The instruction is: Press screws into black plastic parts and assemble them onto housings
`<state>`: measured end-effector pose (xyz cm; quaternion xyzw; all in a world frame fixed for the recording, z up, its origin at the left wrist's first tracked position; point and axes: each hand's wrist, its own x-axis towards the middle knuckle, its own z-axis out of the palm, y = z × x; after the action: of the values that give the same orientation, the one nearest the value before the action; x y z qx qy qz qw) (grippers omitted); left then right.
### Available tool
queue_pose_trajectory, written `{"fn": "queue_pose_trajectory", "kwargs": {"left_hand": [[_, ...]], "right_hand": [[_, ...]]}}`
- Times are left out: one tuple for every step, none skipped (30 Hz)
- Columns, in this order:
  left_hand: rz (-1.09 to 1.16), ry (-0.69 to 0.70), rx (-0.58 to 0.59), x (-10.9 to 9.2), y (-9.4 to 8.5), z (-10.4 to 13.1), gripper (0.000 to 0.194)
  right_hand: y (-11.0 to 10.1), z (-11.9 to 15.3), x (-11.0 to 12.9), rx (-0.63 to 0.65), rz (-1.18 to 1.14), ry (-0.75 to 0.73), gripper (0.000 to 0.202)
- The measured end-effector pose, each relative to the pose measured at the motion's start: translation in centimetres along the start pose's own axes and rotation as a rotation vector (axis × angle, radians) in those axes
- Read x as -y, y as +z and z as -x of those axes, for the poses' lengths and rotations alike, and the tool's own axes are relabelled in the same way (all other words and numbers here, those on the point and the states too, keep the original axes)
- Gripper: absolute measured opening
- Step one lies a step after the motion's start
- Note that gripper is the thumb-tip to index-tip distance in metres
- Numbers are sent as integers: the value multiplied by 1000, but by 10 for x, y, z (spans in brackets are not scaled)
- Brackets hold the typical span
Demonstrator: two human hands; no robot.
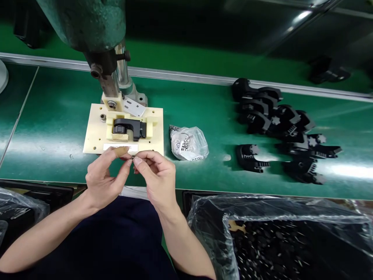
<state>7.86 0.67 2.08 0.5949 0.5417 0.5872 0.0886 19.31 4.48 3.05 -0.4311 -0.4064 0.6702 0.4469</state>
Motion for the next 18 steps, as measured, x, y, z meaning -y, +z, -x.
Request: {"fn": "queue_pose_trajectory", "kwargs": {"left_hand": [[-3,14,2,1,0,0,27],[0,15,-2,1,0,0,27],[8,6,-16,2,1,0,27],[20,-4,-34,2,2,1,27],[37,-12,-51,2,3,2,28],[59,-18,-64,2,4,4,29],[89,-28,-74,1,4,5,30],[129,-52,-80,0,5,6,31],[182,-104,-80,-1,5,6,31],[248,-189,-75,-3,5,6,31],[329,-299,-67,-5,5,4,30],[423,-423,-58,-8,4,2,28],[525,-548,-49,-9,3,-1,26],[626,-663,-40,-11,3,-5,25],[719,-761,-36,-12,2,-8,26],[797,-842,-35,-13,2,-11,27],[856,-913,-34,-14,2,-13,29],[896,-975,-30,-14,2,-15,32]], "right_hand": [[-1,0,-1,3,6,-2,5],[-2,1,-2,0,11,-8,6],[-1,2,-3,-8,20,-19,7],[-1,3,-3,-22,38,-39,9],[0,5,-4,-40,70,-65,9],[2,6,-5,-57,116,-96,9],[2,7,-4,-72,175,-134,9],[2,8,-3,-92,248,-183,9],[0,7,-2,-127,333,-247,9],[-5,4,1,-189,430,-331,8],[-13,0,4,-280,534,-428,8],[-23,-6,7,-389,635,-522,7],[-35,-12,11,-493,729,-594,7],[-47,-20,14,-565,813,-633,7],[-59,-26,16,-588,880,-634,7],[-69,-31,18,-578,929,-613,6],[-75,-33,19,-552,948,-587,5],[-79,-33,19,-518,929,-562,5]]}}
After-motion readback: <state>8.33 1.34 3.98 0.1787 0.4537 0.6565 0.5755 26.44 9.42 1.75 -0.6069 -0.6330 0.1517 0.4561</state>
